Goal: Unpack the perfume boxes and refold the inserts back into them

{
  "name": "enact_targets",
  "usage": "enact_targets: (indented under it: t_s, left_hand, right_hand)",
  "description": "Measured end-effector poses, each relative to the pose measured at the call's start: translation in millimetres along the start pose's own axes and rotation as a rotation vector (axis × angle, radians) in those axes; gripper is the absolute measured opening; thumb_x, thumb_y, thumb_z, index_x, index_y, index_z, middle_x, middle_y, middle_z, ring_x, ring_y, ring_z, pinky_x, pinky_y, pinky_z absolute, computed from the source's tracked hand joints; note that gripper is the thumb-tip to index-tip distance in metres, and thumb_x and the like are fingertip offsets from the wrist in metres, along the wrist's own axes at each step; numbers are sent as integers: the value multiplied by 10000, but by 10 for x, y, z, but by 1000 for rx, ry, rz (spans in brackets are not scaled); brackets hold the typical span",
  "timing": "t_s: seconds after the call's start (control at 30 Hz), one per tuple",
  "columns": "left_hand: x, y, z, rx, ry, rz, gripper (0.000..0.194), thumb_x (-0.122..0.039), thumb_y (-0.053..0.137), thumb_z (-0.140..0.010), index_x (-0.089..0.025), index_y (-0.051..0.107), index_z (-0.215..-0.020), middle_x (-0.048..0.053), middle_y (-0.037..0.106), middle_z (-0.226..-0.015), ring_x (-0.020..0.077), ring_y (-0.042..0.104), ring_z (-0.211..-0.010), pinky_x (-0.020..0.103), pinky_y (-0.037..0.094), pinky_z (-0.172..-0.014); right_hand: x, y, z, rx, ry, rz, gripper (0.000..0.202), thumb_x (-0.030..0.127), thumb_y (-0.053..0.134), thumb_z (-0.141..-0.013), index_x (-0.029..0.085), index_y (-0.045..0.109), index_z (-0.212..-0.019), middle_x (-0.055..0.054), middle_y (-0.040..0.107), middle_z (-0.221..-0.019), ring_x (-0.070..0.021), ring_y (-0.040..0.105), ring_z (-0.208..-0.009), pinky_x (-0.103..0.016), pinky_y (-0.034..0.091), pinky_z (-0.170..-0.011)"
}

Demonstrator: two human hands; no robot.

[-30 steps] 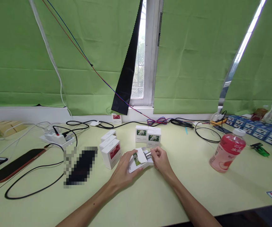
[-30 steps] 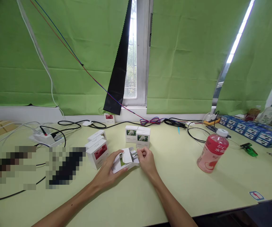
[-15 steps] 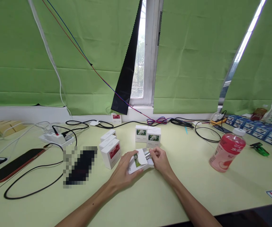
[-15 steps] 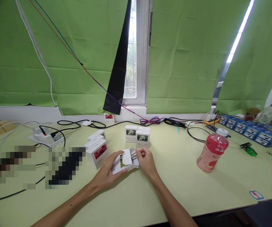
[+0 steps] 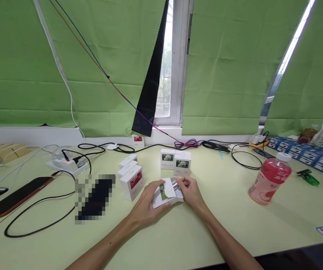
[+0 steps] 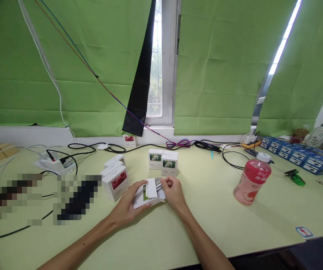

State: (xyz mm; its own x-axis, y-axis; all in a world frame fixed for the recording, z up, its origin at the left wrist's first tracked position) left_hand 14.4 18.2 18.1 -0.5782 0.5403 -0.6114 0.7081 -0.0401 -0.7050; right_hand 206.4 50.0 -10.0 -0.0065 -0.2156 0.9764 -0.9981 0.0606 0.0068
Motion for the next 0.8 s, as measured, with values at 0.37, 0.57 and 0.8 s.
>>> enact_targets:
  t_s: [0.37,0.57,0.8]
  left_hand:
    - [43,32,8,-28,1,-14,574,-422,660,-835,-260,471,-1352,93,608,-1291,287,588,-1135,417,510,-925]
    - [37,49,4,-27,-14,-15,562,-448,642,-847,-267,458,-1347,91,598,-1310,289,583,-1150,416,506,-926]
    - [26,31,-4,-66,-27,-23,559,-468,638,-843,-262,482,-1339,100,597,-1305,292,580,-1167,418,505,-929]
  right_hand:
    - [-39,4,-20,-4,-34,35,441,585,628,-809,176,549,-664,-19,617,-572,-136,512,-502,-247,358,-499]
    - [-21,0,-5,-1,-38,49,437,580,623,-811,176,552,-662,-19,606,-584,-140,506,-518,-252,354,-511]
    - [28,-2,10,-2,-53,90,413,534,632,-812,170,558,-629,5,537,-567,-122,435,-522,-253,308,-516]
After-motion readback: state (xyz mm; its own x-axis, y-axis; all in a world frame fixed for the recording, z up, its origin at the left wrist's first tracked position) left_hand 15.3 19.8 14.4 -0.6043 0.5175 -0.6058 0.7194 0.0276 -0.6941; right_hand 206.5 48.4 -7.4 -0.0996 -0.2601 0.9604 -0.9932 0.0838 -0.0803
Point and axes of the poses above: each hand's wrist, its own z-axis away from the middle knuckle, its own y-axis out of the palm, x = y × z, the point moved 3 cm from there along -z, towards the middle knuckle
